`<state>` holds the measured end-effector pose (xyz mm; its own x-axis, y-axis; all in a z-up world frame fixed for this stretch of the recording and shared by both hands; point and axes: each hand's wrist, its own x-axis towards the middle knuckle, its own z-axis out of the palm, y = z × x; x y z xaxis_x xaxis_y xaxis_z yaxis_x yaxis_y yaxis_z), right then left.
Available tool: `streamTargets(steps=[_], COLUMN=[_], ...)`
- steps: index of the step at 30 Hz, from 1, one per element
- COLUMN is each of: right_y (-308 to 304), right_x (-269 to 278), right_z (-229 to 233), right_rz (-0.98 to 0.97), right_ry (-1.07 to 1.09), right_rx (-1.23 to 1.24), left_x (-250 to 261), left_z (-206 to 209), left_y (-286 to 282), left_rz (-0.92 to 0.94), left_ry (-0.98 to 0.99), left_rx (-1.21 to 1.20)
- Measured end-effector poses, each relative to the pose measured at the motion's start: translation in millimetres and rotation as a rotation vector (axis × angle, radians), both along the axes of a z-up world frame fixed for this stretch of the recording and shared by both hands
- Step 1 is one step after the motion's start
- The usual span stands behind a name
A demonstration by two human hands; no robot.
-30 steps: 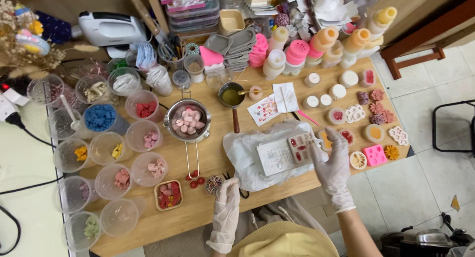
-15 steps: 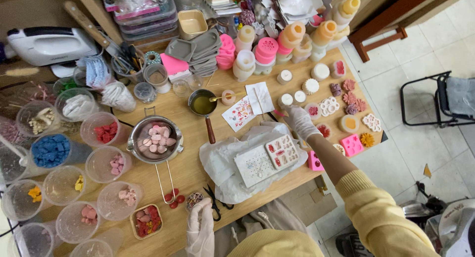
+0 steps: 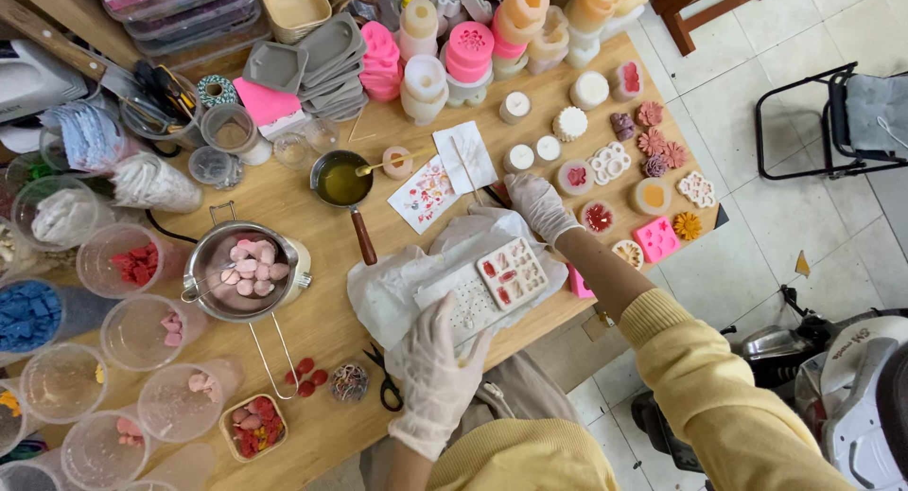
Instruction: The person places small pink wax pieces into a metal pot, then uses a small tool to place floral wax decorations into a white mold before pouring liquid from a small container over them.
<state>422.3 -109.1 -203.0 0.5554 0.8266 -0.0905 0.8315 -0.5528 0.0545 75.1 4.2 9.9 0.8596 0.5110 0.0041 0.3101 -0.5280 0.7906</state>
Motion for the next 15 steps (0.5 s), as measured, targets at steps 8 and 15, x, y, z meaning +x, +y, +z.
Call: streamTargets(steps=[8,15], right_y=[-5,-38], right_x=[-16,-70], right_z=[102,256], right_rz=[-0.057,-0.026], right_ry=[0.271,0.628], right_rx=[0.371,0.400], left_x=[50,55], left_z=[-23,-29], left_y=[-2,-5], left_rz=[-0.101,-0.106], left_ry=[-0.037,0.057], left_rx=[0.005,0.040])
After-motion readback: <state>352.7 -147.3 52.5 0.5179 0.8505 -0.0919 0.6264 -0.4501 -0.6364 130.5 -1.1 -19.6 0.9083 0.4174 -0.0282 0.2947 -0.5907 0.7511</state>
